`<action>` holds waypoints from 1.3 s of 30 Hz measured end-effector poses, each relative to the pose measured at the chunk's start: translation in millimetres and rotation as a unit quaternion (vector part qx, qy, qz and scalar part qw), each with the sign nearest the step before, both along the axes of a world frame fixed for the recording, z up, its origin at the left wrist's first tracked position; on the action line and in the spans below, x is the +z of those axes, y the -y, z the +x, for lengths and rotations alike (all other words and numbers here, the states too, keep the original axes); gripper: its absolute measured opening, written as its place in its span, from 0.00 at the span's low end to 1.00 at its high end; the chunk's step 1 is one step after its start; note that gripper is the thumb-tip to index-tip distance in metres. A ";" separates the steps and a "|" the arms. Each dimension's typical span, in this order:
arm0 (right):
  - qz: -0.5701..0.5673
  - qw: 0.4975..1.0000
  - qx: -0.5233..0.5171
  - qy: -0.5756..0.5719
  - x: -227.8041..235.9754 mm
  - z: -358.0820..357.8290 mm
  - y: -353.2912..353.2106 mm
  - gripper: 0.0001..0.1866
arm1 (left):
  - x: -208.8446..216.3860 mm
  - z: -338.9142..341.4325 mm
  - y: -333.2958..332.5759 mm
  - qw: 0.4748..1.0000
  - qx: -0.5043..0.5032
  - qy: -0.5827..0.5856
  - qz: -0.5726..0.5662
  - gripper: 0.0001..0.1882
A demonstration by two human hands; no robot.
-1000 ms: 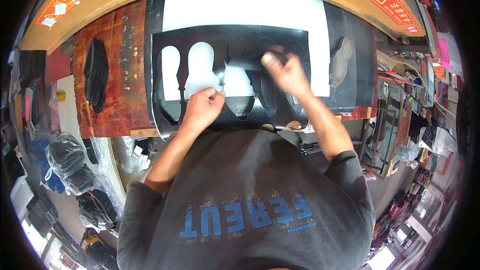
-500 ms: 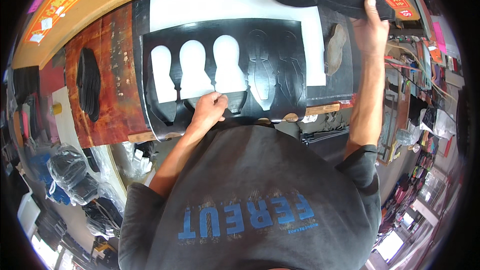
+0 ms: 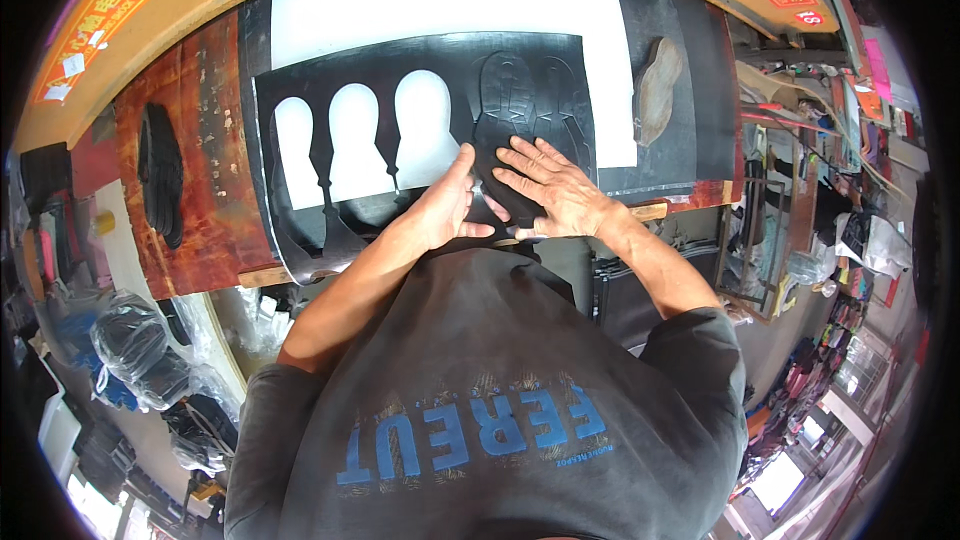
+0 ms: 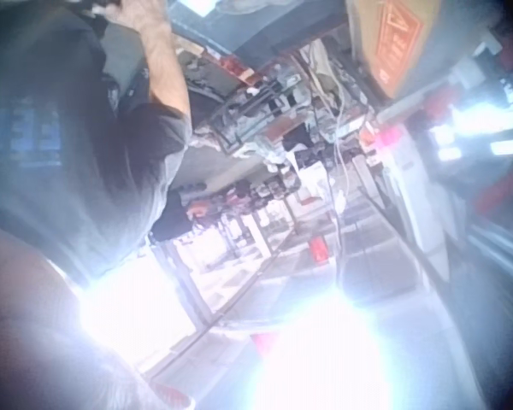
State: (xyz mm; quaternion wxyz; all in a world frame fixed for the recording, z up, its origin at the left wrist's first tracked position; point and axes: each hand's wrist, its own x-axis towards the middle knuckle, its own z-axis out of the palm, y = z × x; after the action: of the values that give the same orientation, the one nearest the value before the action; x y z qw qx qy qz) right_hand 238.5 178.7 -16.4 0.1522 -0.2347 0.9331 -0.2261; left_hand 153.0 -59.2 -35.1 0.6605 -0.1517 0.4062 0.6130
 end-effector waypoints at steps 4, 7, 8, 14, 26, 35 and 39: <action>0.000 0.995 0.028 -0.095 -5.7 -9.2 -8.2 0.44 | -0.7 2.6 2.5 0.997 -0.010 -0.049 -0.055 0.48; -0.153 0.984 -0.080 -0.051 7.0 -39.5 -15.7 0.31 | 17.2 7.9 1.9 0.985 0.014 -0.140 -0.101 0.46; -0.244 0.949 -0.194 -0.042 17.1 -47.0 -21.4 0.21 | 26.8 8.0 0.5 0.969 0.013 -0.195 -0.153 0.42; -0.421 0.769 -0.461 -0.136 80.5 -71.6 -108.5 0.20 | 81.3 24.6 -4.5 0.744 -0.060 -0.622 -0.239 0.16; -0.451 0.707 -0.436 -0.326 128.8 -67.6 -182.4 0.16 | 2.8 5.5 -46.5 0.919 -0.253 -0.283 -0.108 0.37; -0.037 0.998 -0.056 0.001 31.9 30.5 -101.6 0.47 | 13.4 19.0 -102.6 0.994 -0.027 -0.020 -0.100 0.45; -0.042 0.993 -0.088 -0.061 19.9 54.4 -84.7 0.50 | 6.4 12.9 -103.8 0.996 -0.020 0.034 -0.081 0.44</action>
State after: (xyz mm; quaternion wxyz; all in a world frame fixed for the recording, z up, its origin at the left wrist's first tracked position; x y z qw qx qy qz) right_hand 292.9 263.4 3.4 0.0646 -0.1711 0.9473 -0.2629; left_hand 165.9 44.6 -28.7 0.6720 -0.2172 0.4345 0.5590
